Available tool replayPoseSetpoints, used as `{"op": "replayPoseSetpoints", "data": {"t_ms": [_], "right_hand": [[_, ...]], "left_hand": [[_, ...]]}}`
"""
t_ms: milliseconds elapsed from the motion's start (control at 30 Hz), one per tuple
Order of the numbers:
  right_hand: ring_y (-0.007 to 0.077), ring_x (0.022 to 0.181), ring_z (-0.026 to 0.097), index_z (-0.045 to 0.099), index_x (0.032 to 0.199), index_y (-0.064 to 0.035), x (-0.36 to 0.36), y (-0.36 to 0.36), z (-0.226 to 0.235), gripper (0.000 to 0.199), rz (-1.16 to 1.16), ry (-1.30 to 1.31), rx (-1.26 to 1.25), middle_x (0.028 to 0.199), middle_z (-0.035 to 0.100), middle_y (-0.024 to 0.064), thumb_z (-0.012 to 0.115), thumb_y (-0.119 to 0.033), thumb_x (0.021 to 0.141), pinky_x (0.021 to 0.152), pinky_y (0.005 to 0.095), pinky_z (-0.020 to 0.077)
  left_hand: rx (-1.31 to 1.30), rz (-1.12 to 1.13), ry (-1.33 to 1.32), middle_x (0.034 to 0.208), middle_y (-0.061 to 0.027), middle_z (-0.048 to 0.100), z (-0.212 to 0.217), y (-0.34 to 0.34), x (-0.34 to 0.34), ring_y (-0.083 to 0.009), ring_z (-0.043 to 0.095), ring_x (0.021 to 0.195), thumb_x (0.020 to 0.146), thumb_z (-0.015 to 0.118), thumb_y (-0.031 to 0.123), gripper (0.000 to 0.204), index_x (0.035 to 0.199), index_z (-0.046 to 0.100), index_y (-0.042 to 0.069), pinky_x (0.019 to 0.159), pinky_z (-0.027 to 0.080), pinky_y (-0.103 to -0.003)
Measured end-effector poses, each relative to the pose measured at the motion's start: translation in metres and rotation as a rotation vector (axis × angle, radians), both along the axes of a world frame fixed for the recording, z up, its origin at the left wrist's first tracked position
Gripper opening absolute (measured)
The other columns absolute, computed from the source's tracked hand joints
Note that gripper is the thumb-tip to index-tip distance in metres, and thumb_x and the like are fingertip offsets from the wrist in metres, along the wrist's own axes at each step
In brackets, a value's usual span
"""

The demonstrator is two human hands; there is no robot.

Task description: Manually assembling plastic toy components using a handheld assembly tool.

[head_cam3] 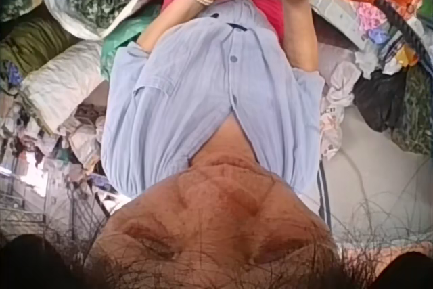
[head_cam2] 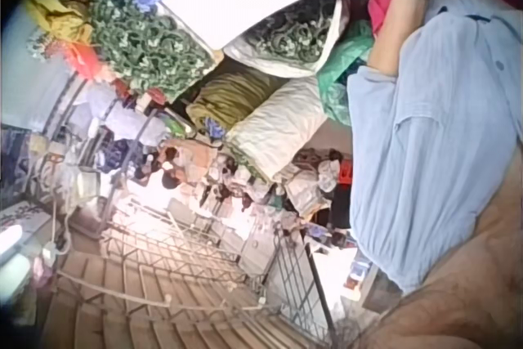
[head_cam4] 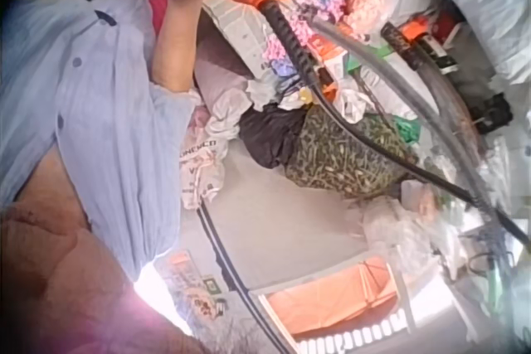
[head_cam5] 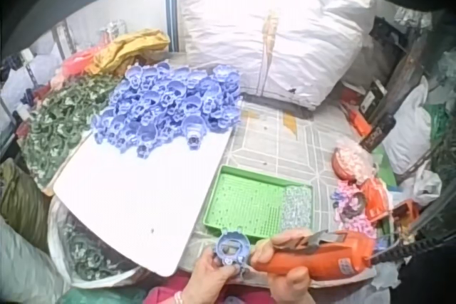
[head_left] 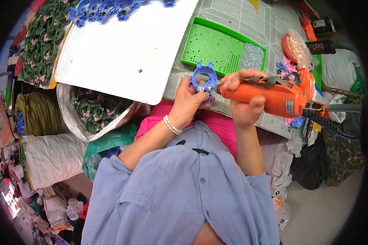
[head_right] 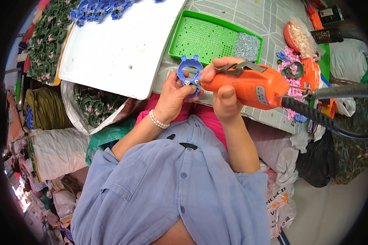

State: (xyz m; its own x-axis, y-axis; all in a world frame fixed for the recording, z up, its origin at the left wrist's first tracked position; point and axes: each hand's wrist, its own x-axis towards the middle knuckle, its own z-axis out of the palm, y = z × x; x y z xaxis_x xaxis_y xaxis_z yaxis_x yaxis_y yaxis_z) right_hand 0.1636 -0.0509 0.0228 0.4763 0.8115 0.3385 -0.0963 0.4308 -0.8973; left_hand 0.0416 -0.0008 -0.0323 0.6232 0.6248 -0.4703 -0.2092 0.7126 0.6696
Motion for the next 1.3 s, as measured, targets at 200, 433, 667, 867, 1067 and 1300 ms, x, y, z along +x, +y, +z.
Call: {"op": "replayPoseSetpoints", "data": {"t_ms": [200,433,667,867,1067,1300], "right_hand": [[0.0202,0.076,0.053,0.044,0.106,-0.0024,-0.002,-0.002,-0.001,0.068,0.004,0.021,0.02,0.079,0.054,0.0072,0.054,-0.063,0.078,0.077,0.0394,0.0438],[0.0194,0.076,0.053,0.044,0.106,-0.0027,-0.004,-0.003,-0.004,0.066,-0.011,0.017,-0.015,0.079,0.053,0.0073,0.056,-0.061,0.078,0.077,0.0391,0.0439],[0.0194,0.074,0.051,0.043,0.102,-0.0039,-0.007,-0.006,-0.005,0.063,0.023,0.053,-0.037,0.077,0.052,0.007,0.059,-0.059,0.076,0.075,0.0391,0.0435],[0.0207,0.072,0.051,0.043,0.102,-0.0035,-0.003,-0.004,-0.003,0.064,0.053,0.032,-0.02,0.076,0.053,0.0079,0.059,-0.059,0.076,0.073,0.0391,0.0434],[0.0212,0.071,0.051,0.048,0.103,-0.0014,0.028,0.01,0.005,0.056,-0.098,0.007,0.102,0.073,0.052,0.0078,0.052,-0.053,0.082,0.073,0.0388,0.0429],[0.0163,0.06,0.053,0.049,0.097,0.0009,0.055,0.037,-0.016,0.032,-0.233,0.071,0.1,0.07,0.055,0.0071,0.06,-0.025,0.082,0.057,0.0297,0.0469]], "left_hand": [[0.006,0.005,0.003,0.091,-0.0114,0.059,-0.001,-0.001,0.0,-0.0196,0.065,0.072,0.078,0.054,-0.004,0.037,0.108,0.034,0.004,0.053,0.053,-0.025],[0.014,-0.01,0.025,0.095,-0.0109,0.06,0.002,-0.003,-0.001,-0.02,0.065,0.075,0.079,0.054,-0.005,0.036,0.11,0.038,0.005,0.059,0.055,-0.027],[0.027,0.066,0.027,0.09,-0.0125,0.06,0.002,-0.008,0.001,-0.0206,0.065,0.071,0.076,0.053,-0.008,0.037,0.107,0.037,0.003,0.052,0.053,-0.026],[-0.044,0.047,-0.037,0.09,-0.013,0.059,0.002,-0.005,-0.002,-0.0214,0.064,0.07,0.075,0.053,-0.008,0.039,0.108,0.036,0.002,0.054,0.054,-0.027],[-0.018,-0.004,0.006,0.102,-0.0147,0.057,-0.003,-0.001,-0.003,-0.0238,0.065,0.079,0.077,0.055,-0.007,0.041,0.112,0.037,0.005,0.062,0.055,-0.028],[-0.017,-0.042,-0.022,0.103,-0.0147,0.057,-0.004,-0.001,-0.004,-0.0237,0.065,0.081,0.078,0.054,-0.006,0.041,0.115,0.036,0.004,0.063,0.055,-0.028]]}}
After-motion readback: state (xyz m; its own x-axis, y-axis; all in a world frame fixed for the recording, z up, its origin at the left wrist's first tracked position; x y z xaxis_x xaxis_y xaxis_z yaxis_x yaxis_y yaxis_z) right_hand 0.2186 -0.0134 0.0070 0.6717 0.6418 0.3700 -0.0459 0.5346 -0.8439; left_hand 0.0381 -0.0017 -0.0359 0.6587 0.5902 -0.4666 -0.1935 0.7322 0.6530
